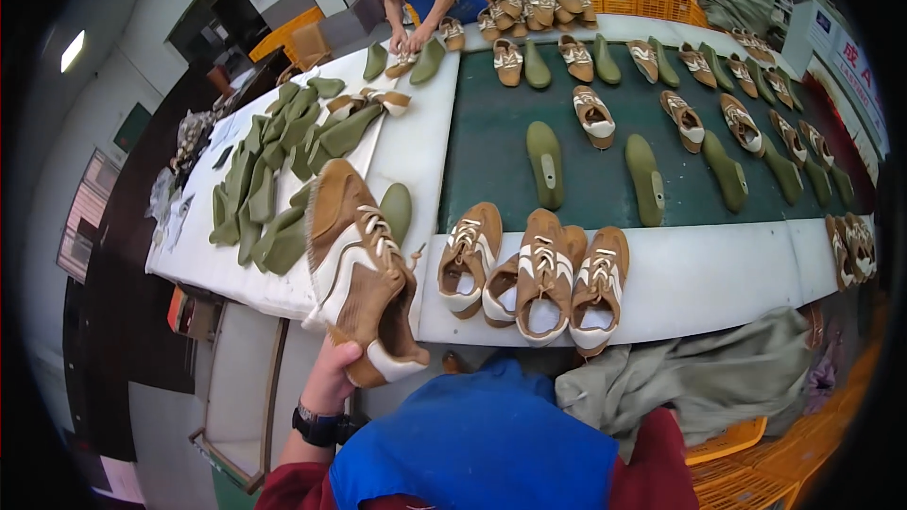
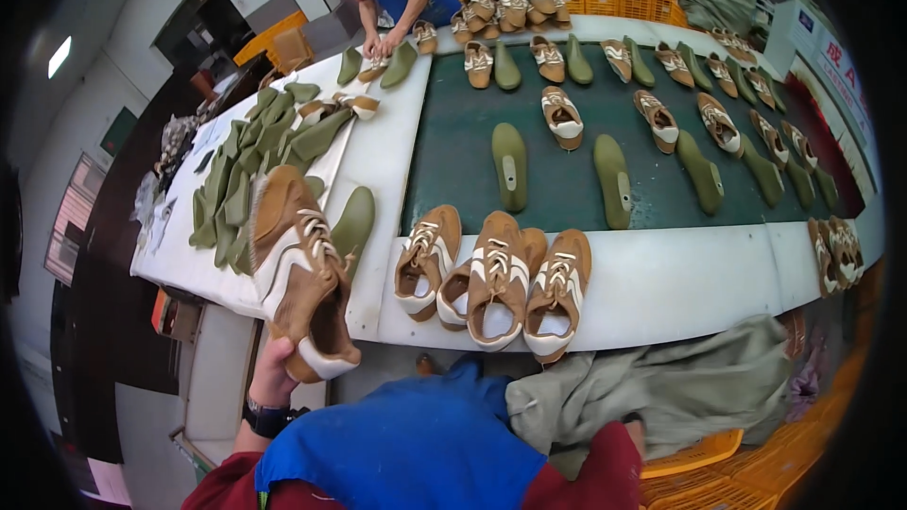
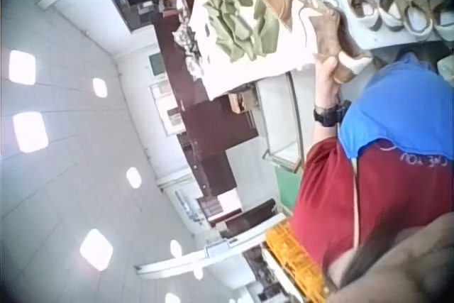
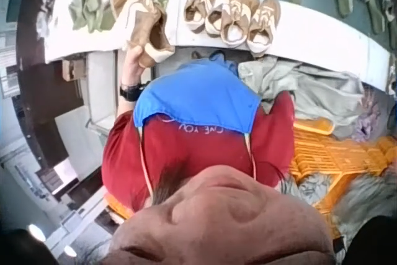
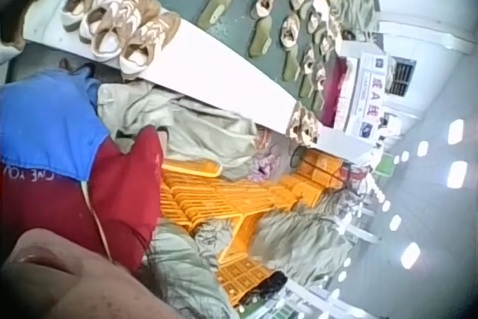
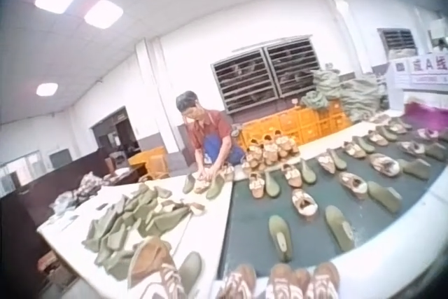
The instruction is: Sorting and arranging shoes on a production line and transporting bags of shoe components.
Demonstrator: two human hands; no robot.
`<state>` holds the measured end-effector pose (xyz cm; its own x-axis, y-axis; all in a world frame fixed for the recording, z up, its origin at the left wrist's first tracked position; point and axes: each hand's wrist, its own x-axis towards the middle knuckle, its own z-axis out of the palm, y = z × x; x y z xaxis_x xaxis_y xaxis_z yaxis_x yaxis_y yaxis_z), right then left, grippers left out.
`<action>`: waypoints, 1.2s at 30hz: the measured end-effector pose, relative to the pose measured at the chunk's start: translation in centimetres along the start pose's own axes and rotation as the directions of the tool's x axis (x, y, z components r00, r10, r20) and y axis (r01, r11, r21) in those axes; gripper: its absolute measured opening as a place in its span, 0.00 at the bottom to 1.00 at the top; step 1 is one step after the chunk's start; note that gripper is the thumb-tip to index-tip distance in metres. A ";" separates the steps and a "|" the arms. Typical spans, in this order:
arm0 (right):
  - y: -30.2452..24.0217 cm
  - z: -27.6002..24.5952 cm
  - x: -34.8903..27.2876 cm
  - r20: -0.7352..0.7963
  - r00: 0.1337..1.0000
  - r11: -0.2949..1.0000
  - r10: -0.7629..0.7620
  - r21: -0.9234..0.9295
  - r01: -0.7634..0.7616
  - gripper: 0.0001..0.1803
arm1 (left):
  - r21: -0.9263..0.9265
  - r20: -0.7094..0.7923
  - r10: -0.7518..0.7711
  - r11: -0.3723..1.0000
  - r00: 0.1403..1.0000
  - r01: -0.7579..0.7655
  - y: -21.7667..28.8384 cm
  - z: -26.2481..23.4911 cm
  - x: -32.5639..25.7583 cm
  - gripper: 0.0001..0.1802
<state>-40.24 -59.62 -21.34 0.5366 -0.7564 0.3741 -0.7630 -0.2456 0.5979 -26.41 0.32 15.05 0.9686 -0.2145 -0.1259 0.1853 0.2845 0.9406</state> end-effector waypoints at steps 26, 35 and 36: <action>-23.6 -70.7 -15.0 -0.202 0.242 -0.256 -0.949 0.941 -0.220 0.18 | 0.158 0.180 -0.234 0.966 0.955 0.207 0.0 -29.2 11.8 0.26; -36.4 -79.0 -5.2 -0.239 0.287 -0.296 -0.927 0.940 -0.172 0.35 | 0.863 -0.248 0.449 0.505 0.858 -0.015 2.3 -46.0 13.0 0.28; -37.6 -77.7 -5.7 -0.287 0.161 -0.290 -0.944 0.957 0.002 0.31 | 0.866 -0.235 0.459 0.500 0.857 -0.030 2.1 -47.8 13.2 0.28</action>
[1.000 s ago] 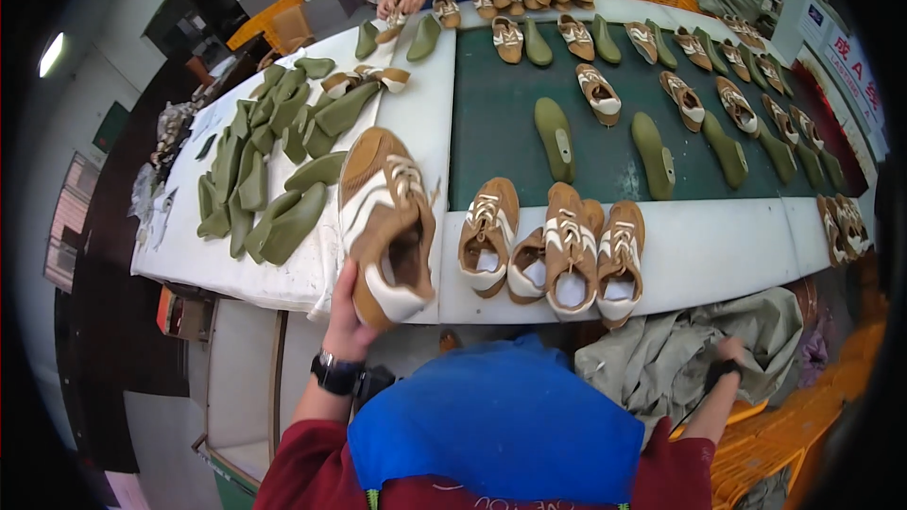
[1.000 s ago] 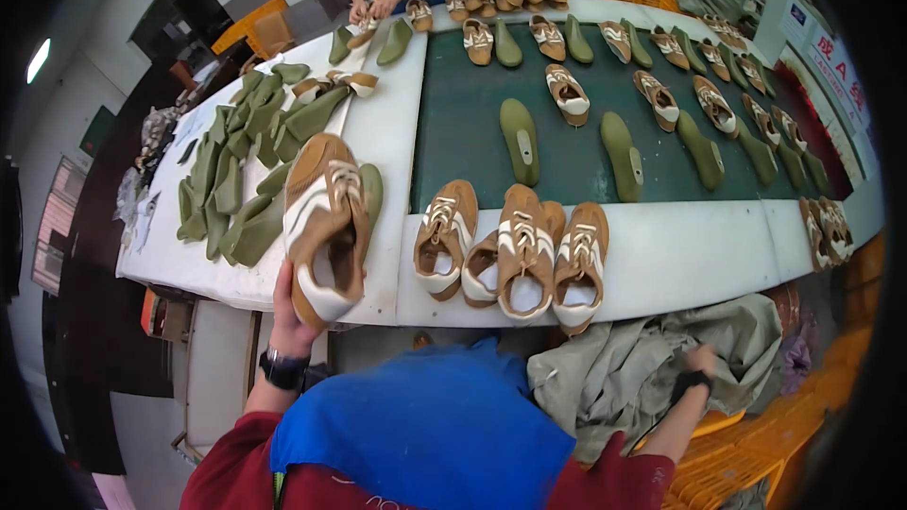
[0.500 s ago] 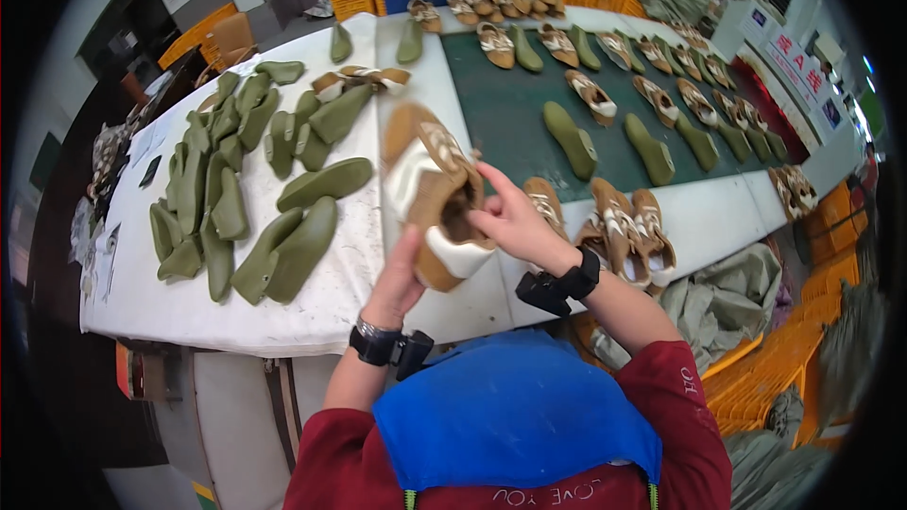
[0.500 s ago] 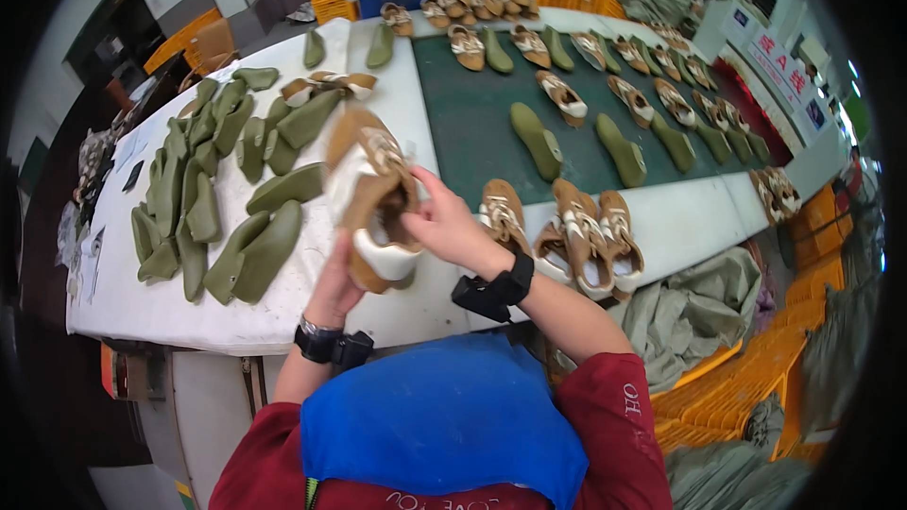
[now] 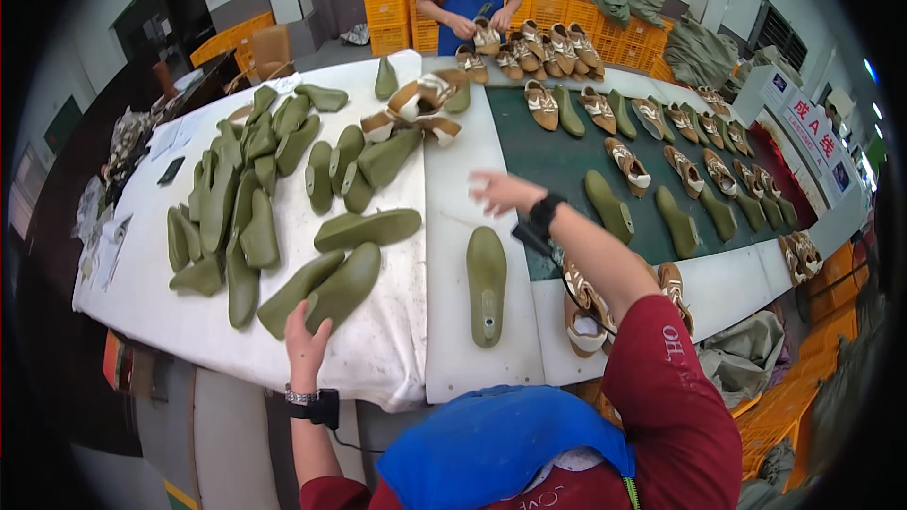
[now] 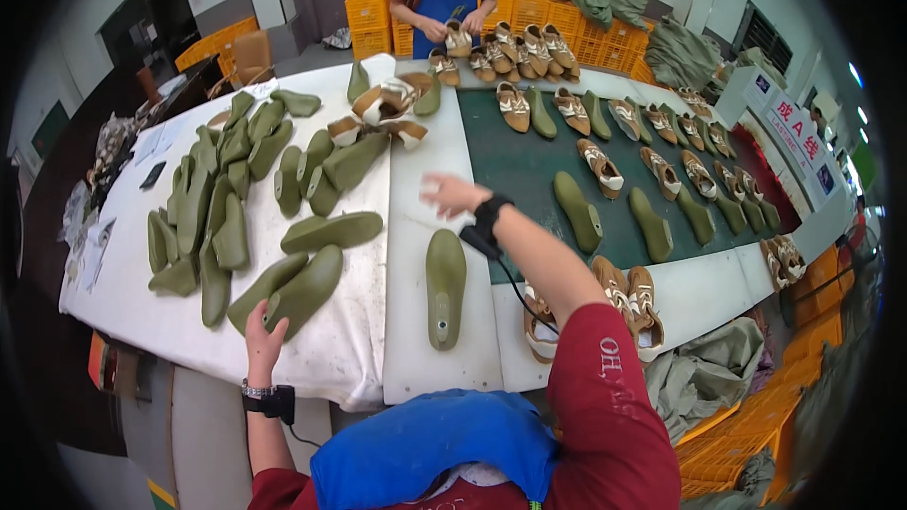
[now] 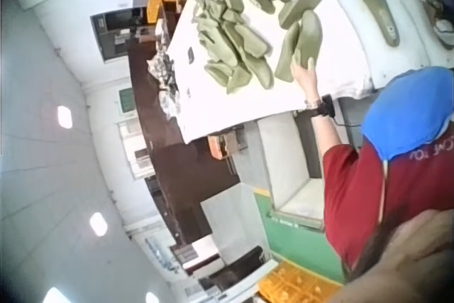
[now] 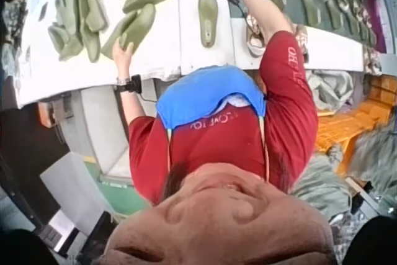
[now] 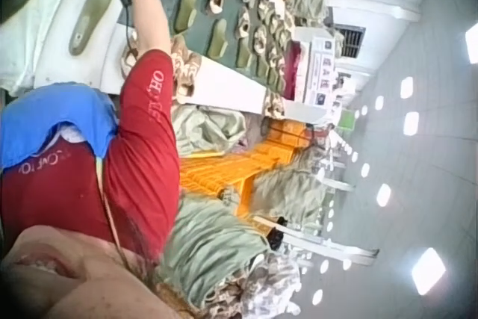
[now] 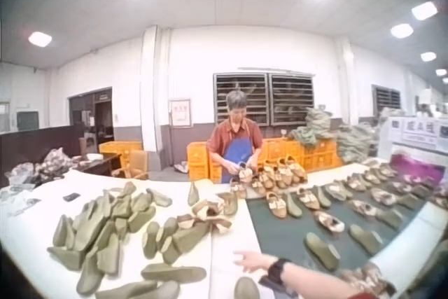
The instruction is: Sorting and arranging shoes on a production line and transporting bags of shoe components.
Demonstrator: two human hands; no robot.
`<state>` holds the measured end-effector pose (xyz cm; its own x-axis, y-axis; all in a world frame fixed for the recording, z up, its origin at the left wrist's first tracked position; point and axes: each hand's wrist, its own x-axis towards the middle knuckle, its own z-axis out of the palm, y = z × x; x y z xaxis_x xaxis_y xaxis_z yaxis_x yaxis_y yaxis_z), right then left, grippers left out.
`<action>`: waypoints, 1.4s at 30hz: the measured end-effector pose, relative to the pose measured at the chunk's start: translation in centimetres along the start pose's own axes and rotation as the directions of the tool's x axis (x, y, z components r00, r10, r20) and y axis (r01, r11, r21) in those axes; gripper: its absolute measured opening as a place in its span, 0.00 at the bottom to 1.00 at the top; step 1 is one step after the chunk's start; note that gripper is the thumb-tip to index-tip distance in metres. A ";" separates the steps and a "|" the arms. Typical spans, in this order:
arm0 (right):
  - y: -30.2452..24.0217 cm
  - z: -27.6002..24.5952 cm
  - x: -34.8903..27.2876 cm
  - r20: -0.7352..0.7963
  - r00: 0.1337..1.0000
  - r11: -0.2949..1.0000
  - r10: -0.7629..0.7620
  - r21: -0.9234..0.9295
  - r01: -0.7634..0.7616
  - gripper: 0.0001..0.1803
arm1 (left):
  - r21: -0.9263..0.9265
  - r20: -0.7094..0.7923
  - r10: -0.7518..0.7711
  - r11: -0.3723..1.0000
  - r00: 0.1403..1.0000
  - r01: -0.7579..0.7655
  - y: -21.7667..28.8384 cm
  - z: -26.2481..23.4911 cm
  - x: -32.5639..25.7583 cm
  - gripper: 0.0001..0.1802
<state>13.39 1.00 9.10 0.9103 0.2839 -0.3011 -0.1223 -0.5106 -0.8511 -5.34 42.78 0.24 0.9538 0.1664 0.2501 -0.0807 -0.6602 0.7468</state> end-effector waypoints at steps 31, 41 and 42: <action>8.7 -5.7 -6.3 -0.450 0.893 0.993 -0.032 -0.118 -0.024 0.14 | -0.101 0.424 -0.225 0.951 0.877 0.292 3.5 9.6 -3.6 0.33; 19.6 -2.2 2.5 -0.303 0.945 0.828 0.126 -0.492 -0.268 0.29 | -0.119 0.462 -0.243 0.936 0.853 0.331 3.7 10.0 -3.9 0.34; 19.2 -3.2 1.6 -0.281 0.952 0.816 0.125 -0.517 -0.260 0.30 | -0.133 0.466 -0.229 0.937 0.854 0.324 3.8 10.4 -3.4 0.34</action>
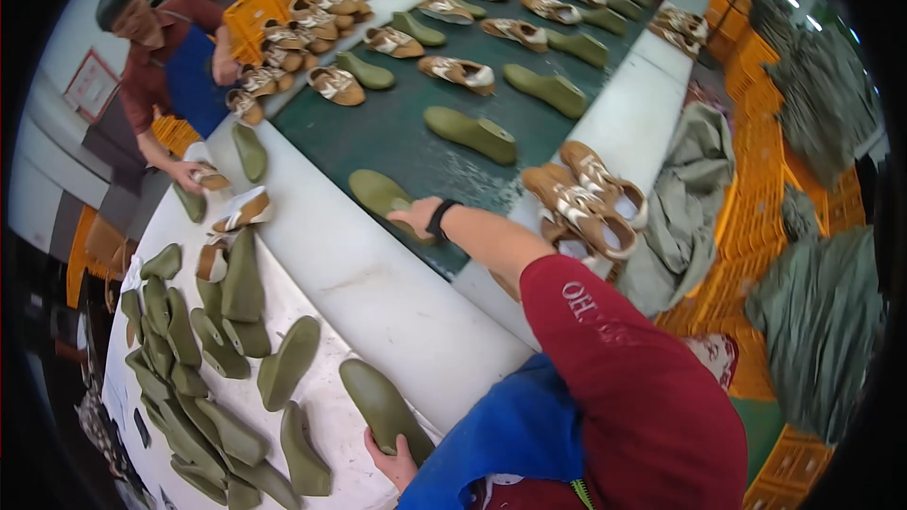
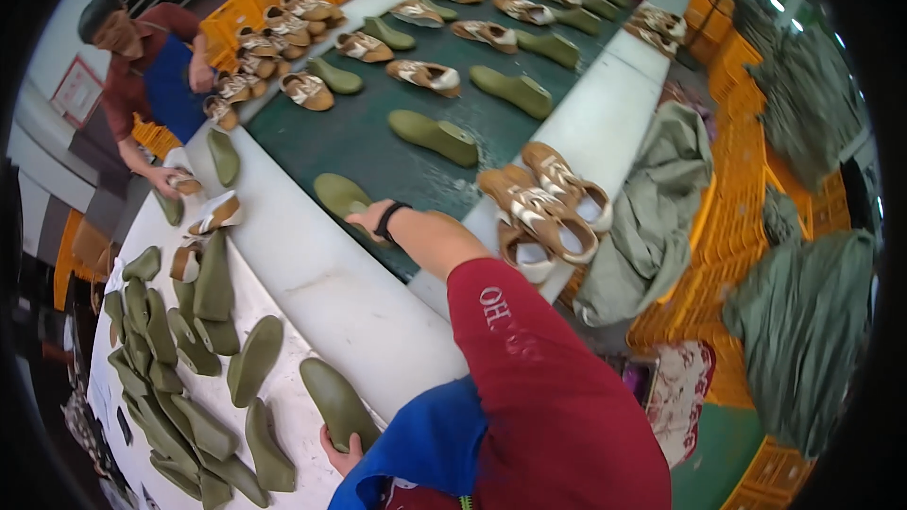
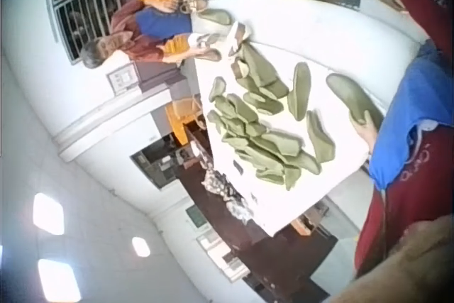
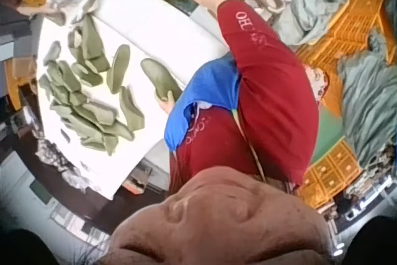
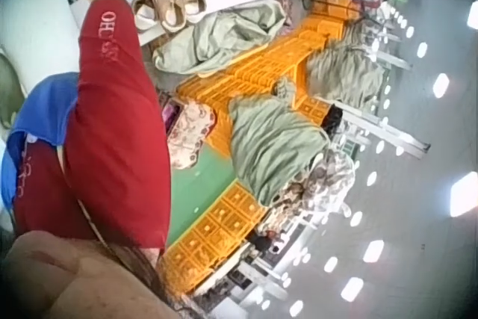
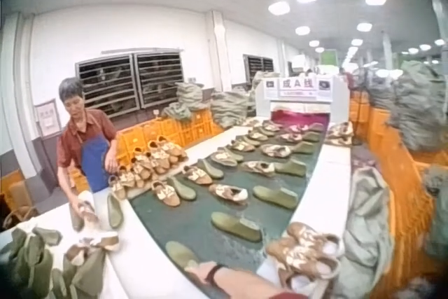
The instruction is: Sorting and arranging shoes on a production line and transporting bags of shoe components.
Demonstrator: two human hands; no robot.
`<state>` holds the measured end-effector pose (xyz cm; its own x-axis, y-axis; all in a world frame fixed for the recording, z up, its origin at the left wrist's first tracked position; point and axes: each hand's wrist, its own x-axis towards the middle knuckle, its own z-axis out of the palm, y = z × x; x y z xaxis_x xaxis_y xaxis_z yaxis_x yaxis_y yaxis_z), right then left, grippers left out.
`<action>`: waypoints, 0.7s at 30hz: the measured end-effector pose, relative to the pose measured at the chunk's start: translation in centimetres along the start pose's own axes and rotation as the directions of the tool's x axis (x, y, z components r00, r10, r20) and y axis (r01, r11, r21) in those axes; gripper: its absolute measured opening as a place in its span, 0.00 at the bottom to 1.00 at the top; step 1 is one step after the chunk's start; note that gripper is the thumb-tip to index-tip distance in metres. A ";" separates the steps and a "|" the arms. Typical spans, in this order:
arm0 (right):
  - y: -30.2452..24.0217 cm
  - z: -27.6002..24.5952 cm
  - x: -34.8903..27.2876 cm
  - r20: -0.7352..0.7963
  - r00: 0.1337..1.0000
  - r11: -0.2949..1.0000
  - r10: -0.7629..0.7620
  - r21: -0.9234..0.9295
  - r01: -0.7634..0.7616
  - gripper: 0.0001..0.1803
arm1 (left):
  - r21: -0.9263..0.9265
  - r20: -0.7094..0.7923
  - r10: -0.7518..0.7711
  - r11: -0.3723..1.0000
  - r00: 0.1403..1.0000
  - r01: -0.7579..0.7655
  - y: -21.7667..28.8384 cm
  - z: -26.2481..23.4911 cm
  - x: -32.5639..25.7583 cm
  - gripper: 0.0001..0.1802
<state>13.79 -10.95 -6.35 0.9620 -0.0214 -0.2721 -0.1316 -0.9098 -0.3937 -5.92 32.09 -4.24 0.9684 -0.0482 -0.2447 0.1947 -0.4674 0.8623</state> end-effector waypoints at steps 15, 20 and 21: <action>4.4 5.0 -22.9 -0.368 0.920 0.987 0.135 -0.030 -0.157 0.26 | 0.630 0.059 0.642 0.570 0.764 -0.528 4.8 3.8 1.9 0.34; -2.7 3.6 -27.1 -0.488 0.865 0.958 0.115 0.284 0.033 0.29 | 0.238 0.388 0.681 0.577 0.621 -0.782 16.9 13.0 -1.7 0.34; -3.9 4.3 -27.2 -0.539 0.839 0.934 0.076 0.334 0.130 0.29 | 0.250 0.388 0.713 0.529 0.585 -0.811 17.6 14.6 -2.3 0.28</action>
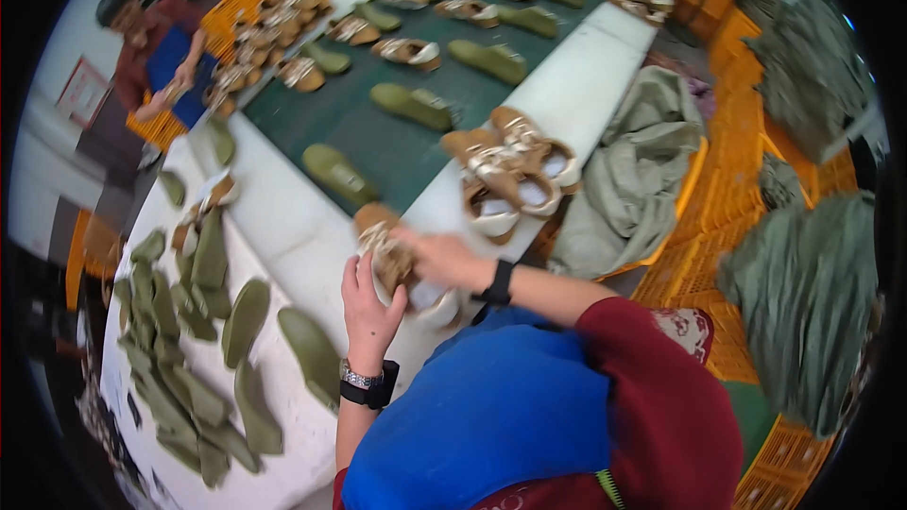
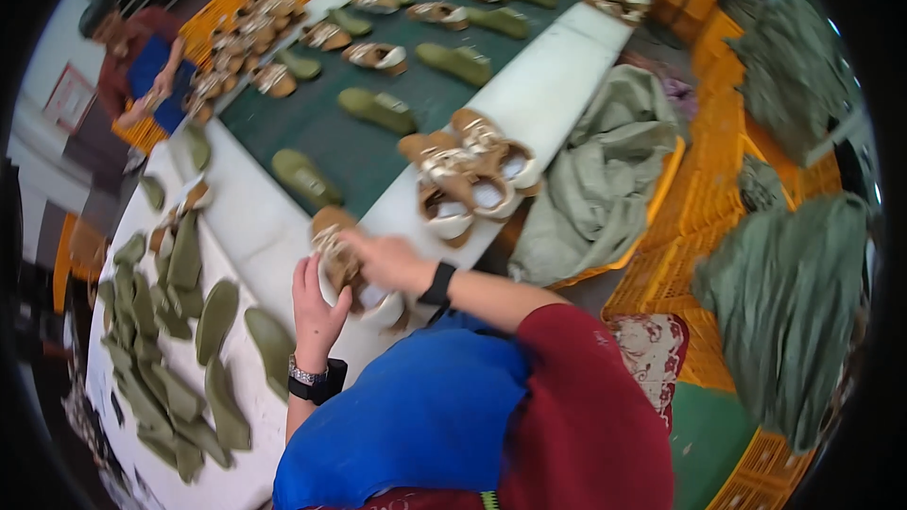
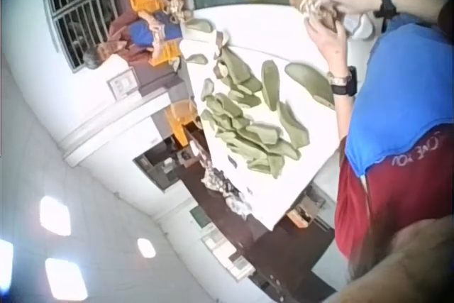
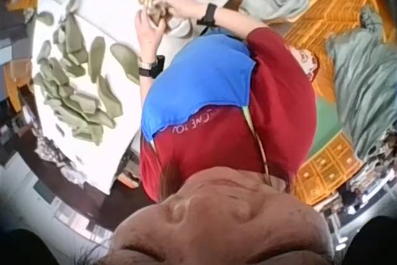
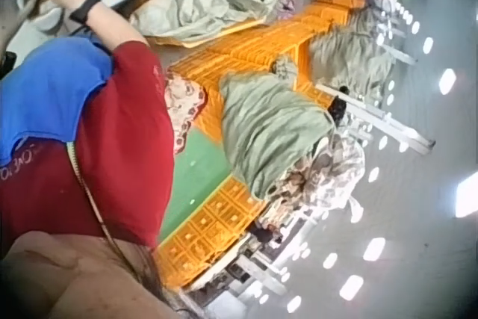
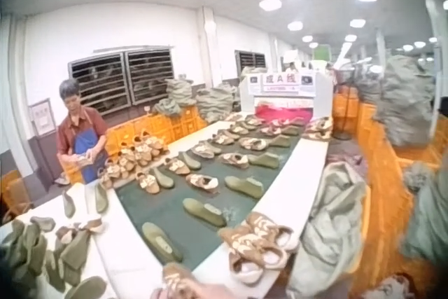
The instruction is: Sorting and arranging shoes on a production line and transporting bags of shoe components.
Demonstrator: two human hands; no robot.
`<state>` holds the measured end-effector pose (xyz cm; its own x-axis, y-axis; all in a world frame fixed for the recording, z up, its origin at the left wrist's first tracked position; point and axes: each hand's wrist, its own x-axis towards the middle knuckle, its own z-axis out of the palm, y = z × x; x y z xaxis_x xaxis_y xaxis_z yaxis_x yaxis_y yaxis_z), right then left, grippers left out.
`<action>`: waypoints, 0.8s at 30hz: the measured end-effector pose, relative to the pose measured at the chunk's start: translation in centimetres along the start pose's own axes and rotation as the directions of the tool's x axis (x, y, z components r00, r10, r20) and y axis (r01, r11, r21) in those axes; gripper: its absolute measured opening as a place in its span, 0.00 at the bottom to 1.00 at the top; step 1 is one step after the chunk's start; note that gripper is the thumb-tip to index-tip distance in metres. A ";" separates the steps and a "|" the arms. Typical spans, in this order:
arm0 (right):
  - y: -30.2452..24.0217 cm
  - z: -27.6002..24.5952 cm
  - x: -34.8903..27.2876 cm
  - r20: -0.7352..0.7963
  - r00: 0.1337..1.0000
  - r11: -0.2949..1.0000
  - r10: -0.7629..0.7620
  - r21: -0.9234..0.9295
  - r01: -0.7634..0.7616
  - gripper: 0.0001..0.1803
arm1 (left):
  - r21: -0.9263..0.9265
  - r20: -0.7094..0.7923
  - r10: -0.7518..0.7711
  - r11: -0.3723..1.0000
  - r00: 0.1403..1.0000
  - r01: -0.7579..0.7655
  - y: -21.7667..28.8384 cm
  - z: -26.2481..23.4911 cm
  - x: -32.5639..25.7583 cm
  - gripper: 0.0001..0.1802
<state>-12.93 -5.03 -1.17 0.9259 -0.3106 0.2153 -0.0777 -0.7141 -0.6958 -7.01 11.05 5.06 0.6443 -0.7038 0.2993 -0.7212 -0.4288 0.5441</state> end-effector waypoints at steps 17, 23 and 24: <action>-0.4 -13.0 6.3 0.365 0.876 0.934 -0.316 -0.041 0.354 0.19 | 0.027 -0.196 -0.044 0.998 0.980 0.051 -0.6 1.6 8.9 0.21; 2.9 -15.7 22.8 0.325 0.911 0.926 -0.255 -0.187 0.326 0.15 | 0.228 -0.287 -0.305 0.899 0.908 0.374 -8.1 -4.0 -0.7 0.24; 3.5 -14.8 25.4 0.352 0.914 0.937 -0.204 -0.199 0.286 0.15 | 0.250 -0.321 -0.405 0.836 0.856 0.489 -9.5 -4.5 -3.6 0.25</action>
<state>4.87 -24.75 12.02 0.9918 0.0826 0.0974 0.1181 -0.8831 -0.4540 -1.31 20.25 2.36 0.9254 -0.2469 0.2875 -0.3511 -0.8440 0.4055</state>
